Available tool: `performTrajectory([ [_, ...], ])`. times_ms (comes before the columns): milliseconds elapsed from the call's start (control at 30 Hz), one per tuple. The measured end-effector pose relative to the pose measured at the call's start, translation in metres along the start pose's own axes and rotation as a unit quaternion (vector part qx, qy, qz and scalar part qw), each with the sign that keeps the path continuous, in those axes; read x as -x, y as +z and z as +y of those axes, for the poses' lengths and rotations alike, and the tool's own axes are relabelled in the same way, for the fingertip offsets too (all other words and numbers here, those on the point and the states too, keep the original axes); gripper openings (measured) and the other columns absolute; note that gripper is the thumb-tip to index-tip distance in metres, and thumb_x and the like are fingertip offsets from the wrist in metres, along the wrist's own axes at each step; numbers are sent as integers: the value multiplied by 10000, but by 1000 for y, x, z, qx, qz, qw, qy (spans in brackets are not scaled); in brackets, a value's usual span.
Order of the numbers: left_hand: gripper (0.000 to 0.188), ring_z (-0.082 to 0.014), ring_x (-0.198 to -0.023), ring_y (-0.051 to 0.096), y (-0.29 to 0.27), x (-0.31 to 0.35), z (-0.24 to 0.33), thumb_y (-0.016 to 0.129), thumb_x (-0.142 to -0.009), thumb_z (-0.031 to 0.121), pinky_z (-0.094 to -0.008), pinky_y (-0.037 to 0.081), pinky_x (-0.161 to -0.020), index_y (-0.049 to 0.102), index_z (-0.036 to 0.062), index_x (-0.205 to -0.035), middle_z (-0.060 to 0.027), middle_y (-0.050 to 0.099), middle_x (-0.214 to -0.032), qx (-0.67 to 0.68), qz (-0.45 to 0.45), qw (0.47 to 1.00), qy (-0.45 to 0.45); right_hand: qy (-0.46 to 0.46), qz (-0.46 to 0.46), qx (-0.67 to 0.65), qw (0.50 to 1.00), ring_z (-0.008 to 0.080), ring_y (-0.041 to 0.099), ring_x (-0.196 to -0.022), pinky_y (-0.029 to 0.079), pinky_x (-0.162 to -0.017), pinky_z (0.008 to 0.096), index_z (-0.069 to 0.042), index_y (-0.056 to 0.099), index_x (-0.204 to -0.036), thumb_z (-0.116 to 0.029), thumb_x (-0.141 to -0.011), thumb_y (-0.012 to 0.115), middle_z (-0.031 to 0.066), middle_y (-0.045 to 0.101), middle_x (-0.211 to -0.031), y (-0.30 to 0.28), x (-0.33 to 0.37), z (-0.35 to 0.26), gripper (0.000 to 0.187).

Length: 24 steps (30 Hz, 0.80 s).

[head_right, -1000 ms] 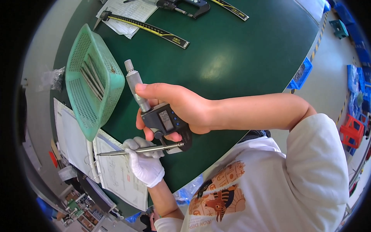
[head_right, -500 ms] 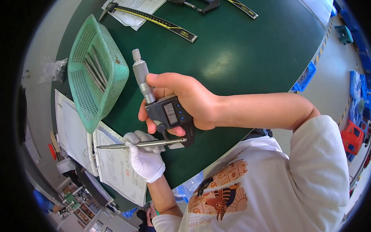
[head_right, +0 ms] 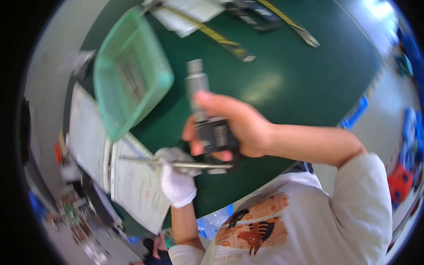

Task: Measuring the diameter and length of metal rods using digital calipers and a micrometer at a quality control station.

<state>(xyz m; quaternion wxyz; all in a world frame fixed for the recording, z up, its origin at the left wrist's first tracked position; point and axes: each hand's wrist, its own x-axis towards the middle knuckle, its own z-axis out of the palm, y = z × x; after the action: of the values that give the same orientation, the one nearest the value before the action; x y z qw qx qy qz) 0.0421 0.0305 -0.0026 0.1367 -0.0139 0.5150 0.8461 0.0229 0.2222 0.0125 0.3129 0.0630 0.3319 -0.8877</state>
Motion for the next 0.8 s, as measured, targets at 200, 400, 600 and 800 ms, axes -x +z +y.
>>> performTrajectory([
  [200, 258, -146, -543, 540, 9, -3, 0, 510, -823, 263, -236, 459, -499, 428, 19, -848, -97, 513, -748, -16, -17, 997, -79, -62, 19, -86, 994, 186, 445, -380, 363, -308, 234, 10, 494, -820, -589, -813, 245, 165, 519, -642, -4, 12, 3, 649],
  [400, 112, -95, -574, 518, 6, -1, -1, 513, -823, 131, -215, 455, -523, 459, 38, -854, -57, 504, -768, 98, -65, 986, -117, -71, 2, -65, 995, 227, 443, -339, 359, -287, 276, 13, 420, -823, -568, -828, 254, 163, 479, -627, -11, 11, 3, 605],
  [600, 96, -73, -588, 484, 8, -1, -4, 520, -820, 122, -201, 425, -526, 475, 44, -854, -28, 504, -763, 119, -93, 981, -122, -50, -26, -67, 996, 254, 456, -350, 336, -298, 304, 2, 402, -822, -582, -820, 252, 148, 469, -636, -23, 10, 0, 603],
  [800, 78, -69, -599, 461, 8, -2, -4, 516, -819, 111, -198, 409, -518, 475, 51, -848, -24, 495, -767, 144, -95, 977, -123, -41, -62, -65, 995, 260, 467, -383, 359, -328, 323, -4, 394, -826, -578, -819, 262, 143, 460, -651, -29, 6, -1, 589],
])
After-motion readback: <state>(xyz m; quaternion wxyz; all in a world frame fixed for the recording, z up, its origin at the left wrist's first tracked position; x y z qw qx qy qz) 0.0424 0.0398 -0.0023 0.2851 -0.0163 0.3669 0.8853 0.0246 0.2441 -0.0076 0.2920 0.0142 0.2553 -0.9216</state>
